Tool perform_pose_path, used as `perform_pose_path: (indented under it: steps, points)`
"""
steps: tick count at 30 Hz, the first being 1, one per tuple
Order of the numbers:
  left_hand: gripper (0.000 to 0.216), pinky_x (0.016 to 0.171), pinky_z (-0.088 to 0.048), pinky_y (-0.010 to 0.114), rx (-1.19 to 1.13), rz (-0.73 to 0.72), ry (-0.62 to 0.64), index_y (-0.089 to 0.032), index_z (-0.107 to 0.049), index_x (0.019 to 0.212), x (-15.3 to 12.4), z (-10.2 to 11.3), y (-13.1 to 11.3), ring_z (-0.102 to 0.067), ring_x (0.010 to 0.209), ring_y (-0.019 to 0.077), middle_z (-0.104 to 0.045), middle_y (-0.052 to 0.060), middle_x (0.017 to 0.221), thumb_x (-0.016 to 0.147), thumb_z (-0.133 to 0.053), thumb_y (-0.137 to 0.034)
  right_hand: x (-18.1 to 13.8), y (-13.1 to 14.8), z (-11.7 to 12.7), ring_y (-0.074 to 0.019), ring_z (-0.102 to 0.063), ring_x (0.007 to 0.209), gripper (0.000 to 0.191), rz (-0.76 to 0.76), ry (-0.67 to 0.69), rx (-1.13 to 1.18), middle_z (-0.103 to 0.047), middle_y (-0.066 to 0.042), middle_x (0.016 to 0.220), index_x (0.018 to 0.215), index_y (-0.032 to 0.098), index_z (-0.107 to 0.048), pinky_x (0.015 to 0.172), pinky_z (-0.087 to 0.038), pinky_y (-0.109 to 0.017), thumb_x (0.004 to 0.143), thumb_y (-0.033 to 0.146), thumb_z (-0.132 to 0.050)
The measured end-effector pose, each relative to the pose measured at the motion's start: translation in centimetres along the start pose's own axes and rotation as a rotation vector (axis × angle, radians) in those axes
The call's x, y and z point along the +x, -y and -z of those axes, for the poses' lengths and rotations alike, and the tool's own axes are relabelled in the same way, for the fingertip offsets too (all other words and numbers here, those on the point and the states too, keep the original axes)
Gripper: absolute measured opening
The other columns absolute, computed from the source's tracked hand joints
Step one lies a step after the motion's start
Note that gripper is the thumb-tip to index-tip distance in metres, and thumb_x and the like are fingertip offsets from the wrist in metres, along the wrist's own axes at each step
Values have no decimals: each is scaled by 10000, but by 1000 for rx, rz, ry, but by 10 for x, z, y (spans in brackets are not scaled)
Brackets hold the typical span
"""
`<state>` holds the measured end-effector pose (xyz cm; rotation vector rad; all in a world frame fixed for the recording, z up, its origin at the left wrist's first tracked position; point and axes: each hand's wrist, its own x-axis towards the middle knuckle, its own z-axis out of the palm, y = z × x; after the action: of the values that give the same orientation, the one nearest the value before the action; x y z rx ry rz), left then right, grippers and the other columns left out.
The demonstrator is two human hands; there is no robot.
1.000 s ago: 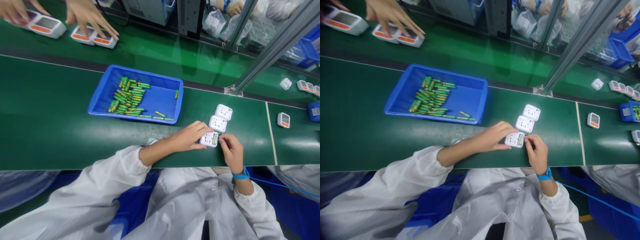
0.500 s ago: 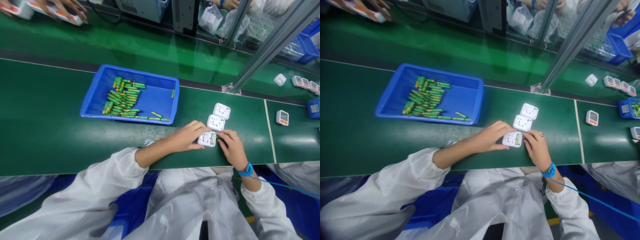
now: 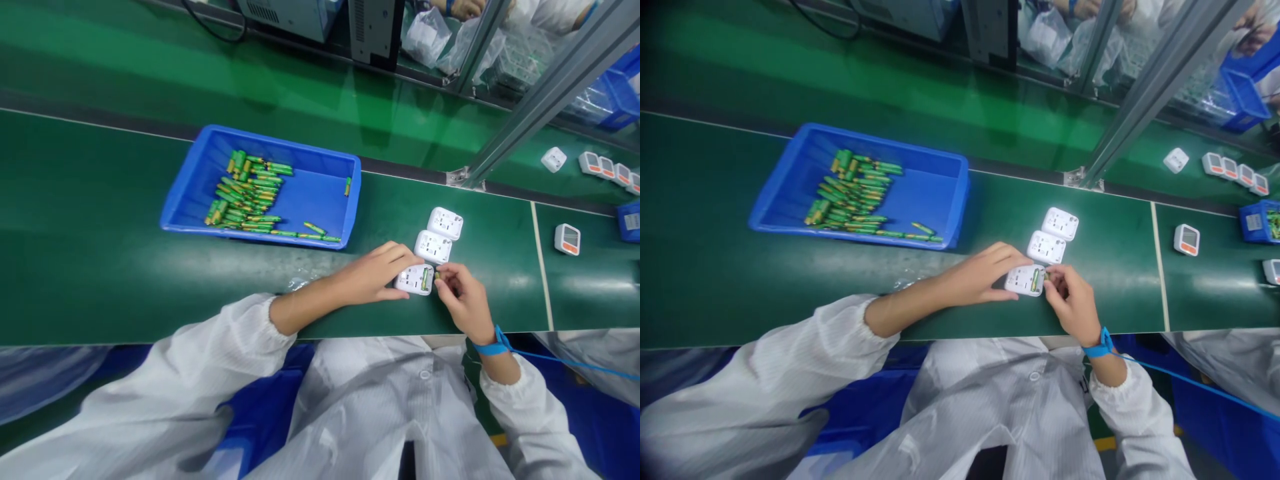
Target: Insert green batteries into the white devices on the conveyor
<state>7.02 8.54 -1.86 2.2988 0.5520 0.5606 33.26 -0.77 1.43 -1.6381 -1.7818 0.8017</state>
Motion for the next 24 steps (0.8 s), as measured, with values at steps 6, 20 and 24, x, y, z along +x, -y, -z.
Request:
perform_pose_path:
  steps: [6, 20, 24]
  points:
    - [659, 1055, -523, 465, -22, 27, 1, -229, -583, 1522, -1, 2, -2, -605, 1239, 334, -667, 137, 1366, 956, -886, -378, -10, -1, -25, -227, -743, 842, 187, -67, -200, 54, -802, -69, 1015, 1136, 246, -740, 779, -610, -366, 1079, 414, -681]
    - [670, 1052, -522, 453, -7, 49, -18, -215, -595, 1524, 1, -2, -2, -602, 1200, 325, -666, 133, 1317, 947, -889, -389, -31, 1, -20, -367, -698, 1338, 463, 229, -21, -308, -657, -177, 1597, 1585, 243, -645, 1125, -586, -596, 1138, 275, -530]
    - [610, 1098, -528, 510, 20, 0, -12, -180, -651, 1453, 4, -8, 4, -622, 1264, 360, -673, 183, 1381, 940, -892, -405, 7, 32, -10, -338, -743, 1213, 330, 321, -63, -229, -796, -134, 1326, 1403, 271, -760, 1055, -607, -530, 1128, 295, -578]
